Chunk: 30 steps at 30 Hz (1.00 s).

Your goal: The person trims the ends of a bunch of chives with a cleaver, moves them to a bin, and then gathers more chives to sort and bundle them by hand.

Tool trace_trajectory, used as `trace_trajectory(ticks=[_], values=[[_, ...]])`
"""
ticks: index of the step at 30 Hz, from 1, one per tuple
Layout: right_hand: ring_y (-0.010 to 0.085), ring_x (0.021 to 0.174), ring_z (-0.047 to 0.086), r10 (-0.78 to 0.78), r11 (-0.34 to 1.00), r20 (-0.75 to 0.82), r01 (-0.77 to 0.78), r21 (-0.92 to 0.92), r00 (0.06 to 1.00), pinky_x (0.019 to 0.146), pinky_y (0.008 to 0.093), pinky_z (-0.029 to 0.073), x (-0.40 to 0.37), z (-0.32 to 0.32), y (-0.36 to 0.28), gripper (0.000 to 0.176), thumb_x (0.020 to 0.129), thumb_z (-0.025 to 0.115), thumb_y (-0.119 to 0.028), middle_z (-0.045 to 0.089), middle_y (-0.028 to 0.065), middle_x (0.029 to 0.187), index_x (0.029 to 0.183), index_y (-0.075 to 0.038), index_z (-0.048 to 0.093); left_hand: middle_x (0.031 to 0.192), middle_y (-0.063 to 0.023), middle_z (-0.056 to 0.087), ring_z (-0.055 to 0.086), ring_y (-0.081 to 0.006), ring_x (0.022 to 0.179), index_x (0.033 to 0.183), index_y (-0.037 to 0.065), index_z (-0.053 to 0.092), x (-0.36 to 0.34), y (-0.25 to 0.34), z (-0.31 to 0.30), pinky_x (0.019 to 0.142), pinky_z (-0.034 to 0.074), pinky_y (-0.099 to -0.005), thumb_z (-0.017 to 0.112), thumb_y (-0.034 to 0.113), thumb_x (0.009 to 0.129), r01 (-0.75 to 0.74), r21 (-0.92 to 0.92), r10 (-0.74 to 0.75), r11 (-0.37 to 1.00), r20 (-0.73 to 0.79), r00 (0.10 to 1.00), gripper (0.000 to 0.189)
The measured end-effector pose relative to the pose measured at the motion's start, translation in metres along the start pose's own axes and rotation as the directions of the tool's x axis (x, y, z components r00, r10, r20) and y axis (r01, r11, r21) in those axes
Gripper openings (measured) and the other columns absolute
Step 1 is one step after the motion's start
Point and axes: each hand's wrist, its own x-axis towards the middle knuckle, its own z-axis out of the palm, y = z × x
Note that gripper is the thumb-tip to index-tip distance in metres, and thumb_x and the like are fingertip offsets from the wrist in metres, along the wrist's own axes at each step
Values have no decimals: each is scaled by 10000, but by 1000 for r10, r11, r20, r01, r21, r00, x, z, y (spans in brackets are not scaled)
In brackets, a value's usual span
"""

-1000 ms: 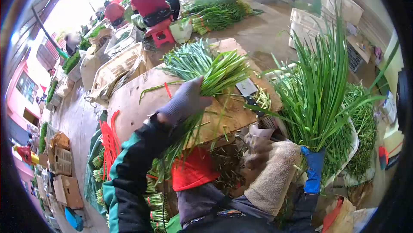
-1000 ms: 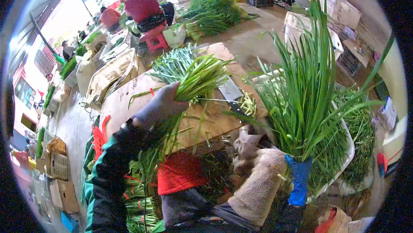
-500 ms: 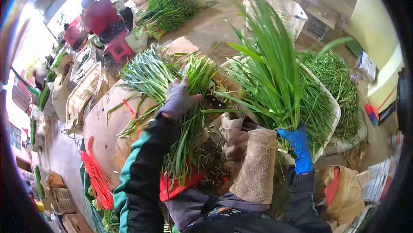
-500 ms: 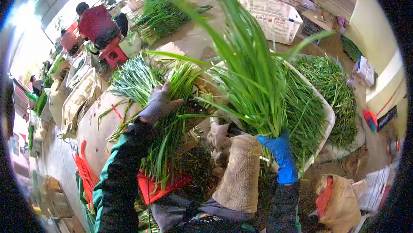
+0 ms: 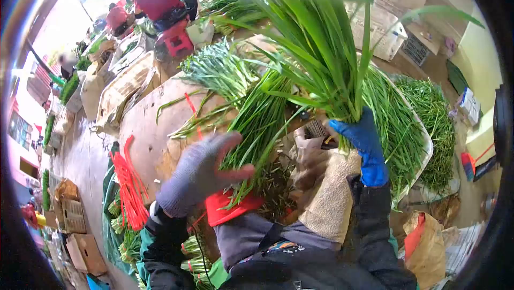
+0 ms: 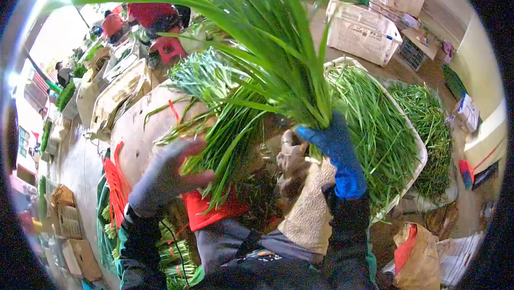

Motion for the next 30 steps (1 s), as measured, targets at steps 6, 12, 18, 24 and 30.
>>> trace_trajectory(ticks=[6, 12, 18, 24, 30], values=[[151, 694, 625, -118, 993, 295, 102, 67, 948, 622, 302, 500, 1, 68, -46, 351, 693, 741, -231, 661, 78, 823, 965, -38, 635, 1334, -228, 396, 413, -330, 1221, 1418, 40, 160, -48, 17, 103, 991, 346, -361, 806, 298, 666, -149, -648, 264, 747, 84, 961, 1024], [221, 825, 625, -291, 956, 417, 271, 109, 861, 726, 324, 494, -54, 108, -26, 389, 699, 742, -204, 653, 102, 930, 1027, -36, 618, 1254, -77, 496, 448, -194, 1172, 1298, 34, 439, -28, -23, 102, 975, 358, -314, 728, 217, 763, 425, -890, -231, 163, 385, 894, 635], [131, 921, 591, 54, 988, 681, -137, 68, 731, 831, 312, 473, -97, 105, -10, 480, 687, 778, -182, 650, 66, 1038, 1102, -23, 598, 1182, -126, 552, 552, -231, 1062, 1209, 19, 487, -22, -88, 162, 898, 470, -376, 573, 424, 859, 20, -1000, -228, -6, 20, 973, 541], [143, 958, 580, 180, 901, 778, -419, 116, 602, 876, 317, 451, -136, 106, 4, 533, 673, 789, -190, 642, 79, 1066, 1137, -30, 582, 1138, -132, 575, 585, -223, 1003, 1215, 11, 468, -19, -44, 91, 860, 492, -364, 606, 393, 844, -58, -943, -199, -327, 9, 980, 550], [118, 903, 583, 206, 906, 778, -416, 78, 593, 843, 311, 468, -152, 97, 11, 511, 665, 803, -192, 659, 73, 1005, 1103, -25, 600, 1172, -155, 558, 561, -253, 1057, 1240, 27, 445, -9, -44, 89, 884, 481, -403, 532, 549, 837, -66, -877, -177, -475, 22, 984, 666]])
